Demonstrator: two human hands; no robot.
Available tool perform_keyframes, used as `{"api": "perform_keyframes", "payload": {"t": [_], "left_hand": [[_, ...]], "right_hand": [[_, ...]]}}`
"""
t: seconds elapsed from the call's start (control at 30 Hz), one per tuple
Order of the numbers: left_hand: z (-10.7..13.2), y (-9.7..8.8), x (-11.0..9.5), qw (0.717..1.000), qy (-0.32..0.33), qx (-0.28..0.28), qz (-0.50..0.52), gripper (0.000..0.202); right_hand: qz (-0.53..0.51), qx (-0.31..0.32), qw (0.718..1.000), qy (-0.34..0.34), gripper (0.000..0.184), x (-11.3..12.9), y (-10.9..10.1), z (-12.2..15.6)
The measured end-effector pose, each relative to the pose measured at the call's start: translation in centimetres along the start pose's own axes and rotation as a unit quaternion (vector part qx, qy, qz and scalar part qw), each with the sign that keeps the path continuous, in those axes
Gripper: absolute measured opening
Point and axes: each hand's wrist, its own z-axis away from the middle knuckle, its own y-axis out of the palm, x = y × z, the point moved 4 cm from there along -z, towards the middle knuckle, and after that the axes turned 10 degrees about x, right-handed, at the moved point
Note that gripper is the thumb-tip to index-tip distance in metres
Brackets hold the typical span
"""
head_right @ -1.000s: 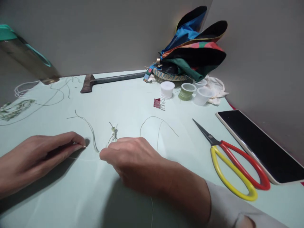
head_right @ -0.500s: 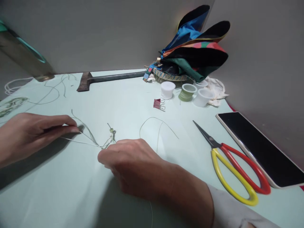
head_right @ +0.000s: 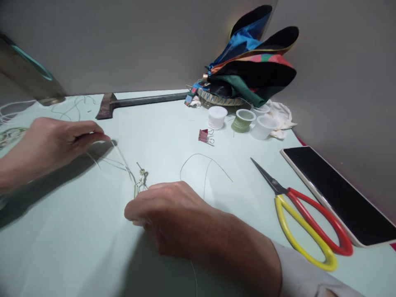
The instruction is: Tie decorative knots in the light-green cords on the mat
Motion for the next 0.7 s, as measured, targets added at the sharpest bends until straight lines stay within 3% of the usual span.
{"api": "perform_keyframes", "payload": {"t": [0.1, 0.27, 0.5, 0.7], "left_hand": [[-1.8, -0.1, -1.0, 0.999, -0.024, 0.032, -0.031, 0.019], [-3.8, -0.1, -2.7, 0.996, -0.017, 0.061, -0.059, 0.022], [-4.3, 0.4, -3.9, 0.996, 0.028, 0.073, -0.053, 0.026], [-4.8, 0.8, -4.8, 0.997, 0.032, 0.068, 0.015, 0.026]], "right_hand": [[-0.002, -0.001, 1.000, 0.001, 0.037, -0.1, -0.1, -0.1], [-0.010, 0.008, 1.000, 0.000, 0.035, -0.4, 0.0, -0.1], [-0.004, 0.007, 1.000, 0.006, 0.033, -0.1, 0.1, -0.4], [-0.004, 0.018, 1.000, 0.011, 0.030, -0.4, 0.3, -0.6]]}}
